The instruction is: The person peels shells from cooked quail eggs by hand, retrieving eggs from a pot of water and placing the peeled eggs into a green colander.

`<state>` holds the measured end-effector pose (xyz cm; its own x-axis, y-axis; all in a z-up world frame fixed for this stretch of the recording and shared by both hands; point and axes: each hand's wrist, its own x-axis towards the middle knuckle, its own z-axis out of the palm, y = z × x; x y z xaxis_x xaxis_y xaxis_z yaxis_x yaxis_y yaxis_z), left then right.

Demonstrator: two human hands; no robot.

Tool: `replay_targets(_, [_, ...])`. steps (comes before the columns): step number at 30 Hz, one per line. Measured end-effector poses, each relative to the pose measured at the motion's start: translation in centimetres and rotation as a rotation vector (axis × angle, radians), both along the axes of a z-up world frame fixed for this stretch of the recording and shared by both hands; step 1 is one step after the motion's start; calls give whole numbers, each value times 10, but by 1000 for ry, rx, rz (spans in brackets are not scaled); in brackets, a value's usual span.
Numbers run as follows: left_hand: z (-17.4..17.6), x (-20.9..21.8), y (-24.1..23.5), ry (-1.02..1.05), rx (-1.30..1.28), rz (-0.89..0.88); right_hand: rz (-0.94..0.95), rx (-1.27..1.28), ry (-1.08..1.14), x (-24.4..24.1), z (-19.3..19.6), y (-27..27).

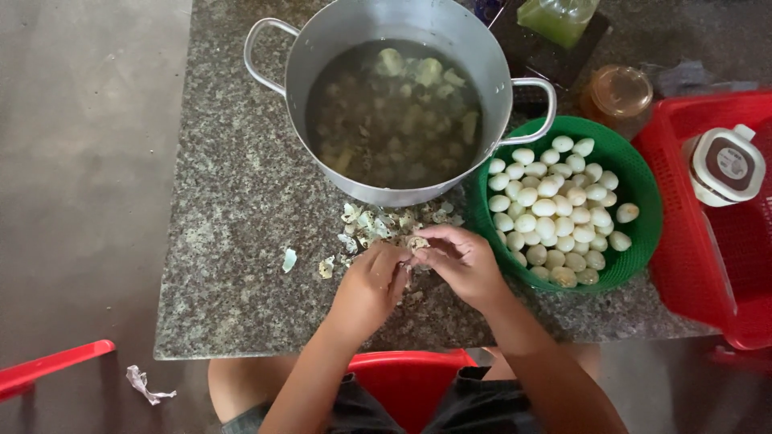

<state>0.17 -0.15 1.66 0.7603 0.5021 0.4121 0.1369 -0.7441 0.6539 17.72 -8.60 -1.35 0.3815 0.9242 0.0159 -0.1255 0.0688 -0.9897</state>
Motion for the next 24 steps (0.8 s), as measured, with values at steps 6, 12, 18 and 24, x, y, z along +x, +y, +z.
replay_targets(6, [-13,0,2,40,63,-31,13,4,38,-3,-3,-2])
replay_targets(12, [-16,0,1,50,180,-24,21,-83,113,-2,4,3])
replay_targets(18, [10,-7,5,-34,54,32,16,-71,136,-4,7,4])
replay_targets(24, [0,-2,-1,-102,52,42,55,-43,150,0,-1,3])
